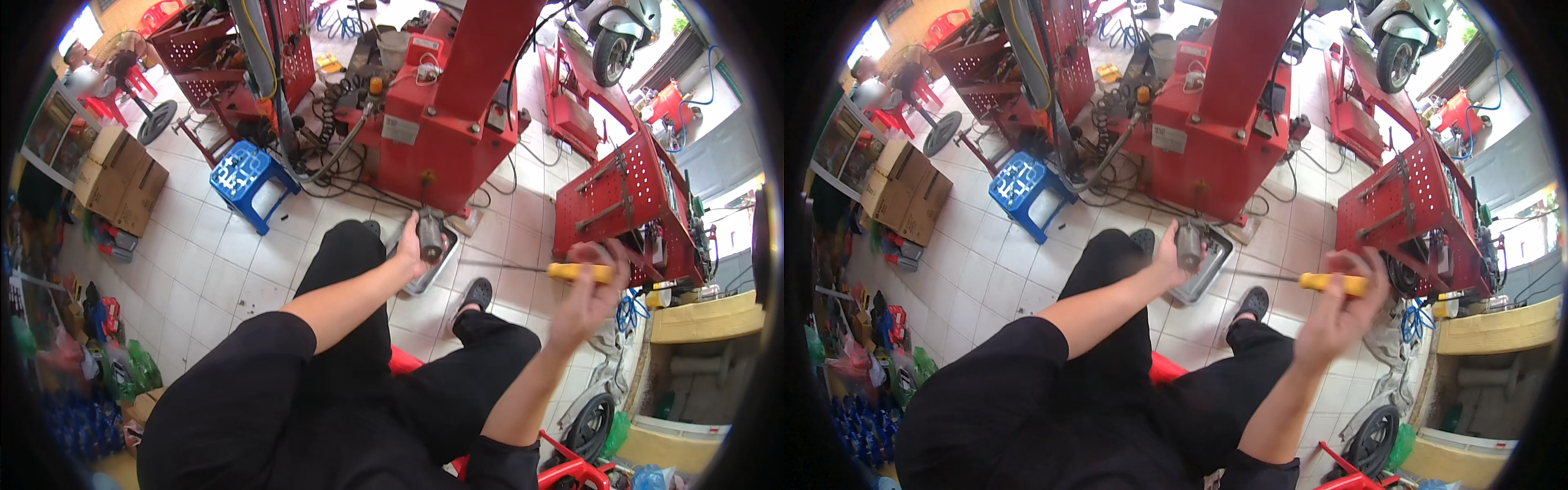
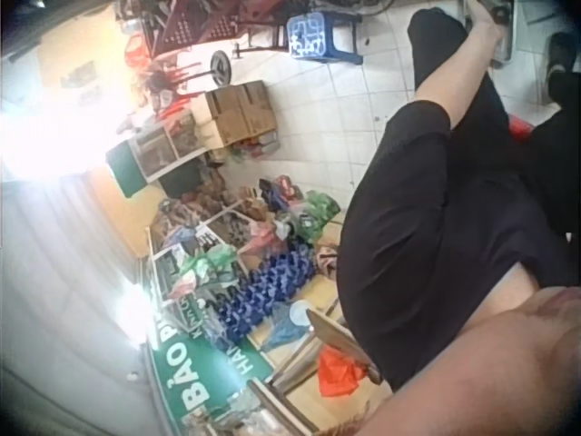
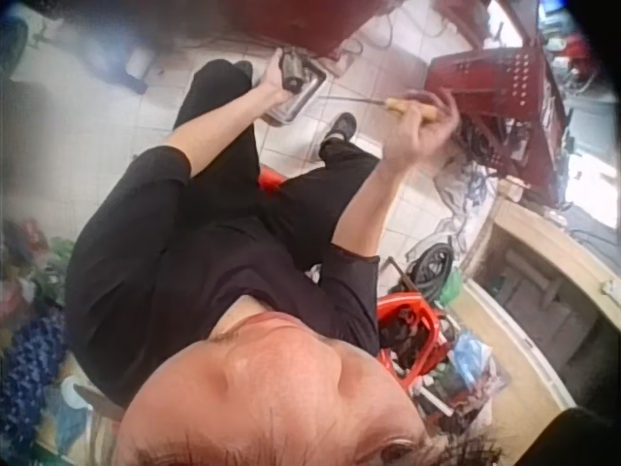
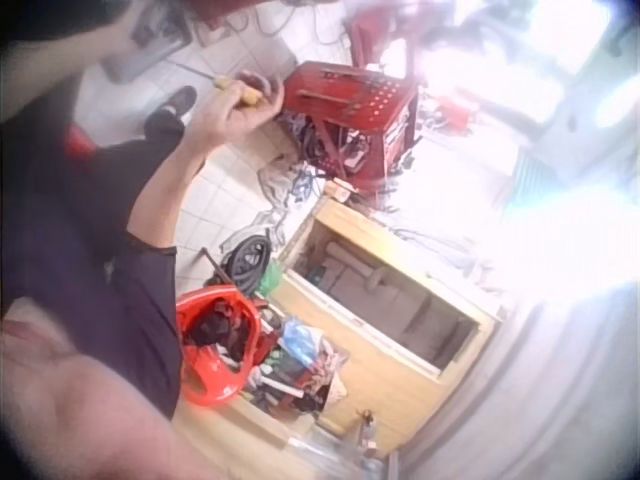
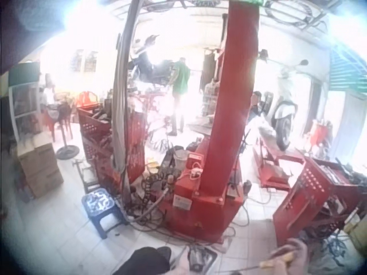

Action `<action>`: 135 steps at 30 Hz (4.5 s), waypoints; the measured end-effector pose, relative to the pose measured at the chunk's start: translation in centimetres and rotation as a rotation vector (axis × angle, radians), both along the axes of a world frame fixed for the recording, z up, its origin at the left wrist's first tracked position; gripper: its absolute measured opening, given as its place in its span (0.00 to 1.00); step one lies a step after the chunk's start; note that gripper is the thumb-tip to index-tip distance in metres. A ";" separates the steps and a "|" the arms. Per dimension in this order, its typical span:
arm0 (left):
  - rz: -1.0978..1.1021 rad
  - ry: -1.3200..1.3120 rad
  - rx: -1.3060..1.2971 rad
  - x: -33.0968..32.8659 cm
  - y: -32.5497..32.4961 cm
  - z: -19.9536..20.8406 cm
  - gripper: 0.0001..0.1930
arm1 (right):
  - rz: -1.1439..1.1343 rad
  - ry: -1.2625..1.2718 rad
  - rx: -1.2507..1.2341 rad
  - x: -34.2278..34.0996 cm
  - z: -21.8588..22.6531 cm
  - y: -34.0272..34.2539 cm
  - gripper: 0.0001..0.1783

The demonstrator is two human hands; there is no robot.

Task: The person disassembles a small electric motor by separating the cylindrical housing from the stator assembly. They then use a screwdriver to manipulate internal components within the housing, repeatedly inserting and turning the tool while holding the motor parts in their hands.

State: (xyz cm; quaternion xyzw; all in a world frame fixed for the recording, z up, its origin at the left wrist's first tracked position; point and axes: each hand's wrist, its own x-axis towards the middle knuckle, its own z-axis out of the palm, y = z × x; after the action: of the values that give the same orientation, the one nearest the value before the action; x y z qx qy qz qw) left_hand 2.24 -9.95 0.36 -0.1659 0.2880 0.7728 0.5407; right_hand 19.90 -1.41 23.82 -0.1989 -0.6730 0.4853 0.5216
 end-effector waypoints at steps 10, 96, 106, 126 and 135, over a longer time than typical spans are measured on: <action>0.062 -0.083 -0.032 -0.2 0.7 1.2 0.33 | -0.216 -0.280 0.235 5.0 -0.2 -0.4 0.13; 0.315 0.284 -0.039 -4.6 -0.2 3.5 0.27 | 0.289 -0.928 -0.501 6.8 -11.7 -5.5 0.12; 0.285 0.353 -0.071 -4.4 -0.1 3.6 0.26 | 0.310 -0.932 -0.521 6.1 -11.4 -6.0 0.13; 0.266 0.403 -0.057 -4.2 0.2 3.4 0.27 | 0.447 -0.764 -0.682 6.4 -14.5 -6.1 0.12; 0.254 0.408 -0.087 -4.1 -0.1 3.7 0.27 | 0.397 -0.844 -0.747 5.9 -12.3 -6.5 0.12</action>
State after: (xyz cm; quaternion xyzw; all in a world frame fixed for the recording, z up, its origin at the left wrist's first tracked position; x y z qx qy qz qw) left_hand -1.84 -10.01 4.04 -0.0645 0.4009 0.8390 0.3623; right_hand 25.77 -7.86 11.57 -0.4150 -0.6300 0.6564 0.0033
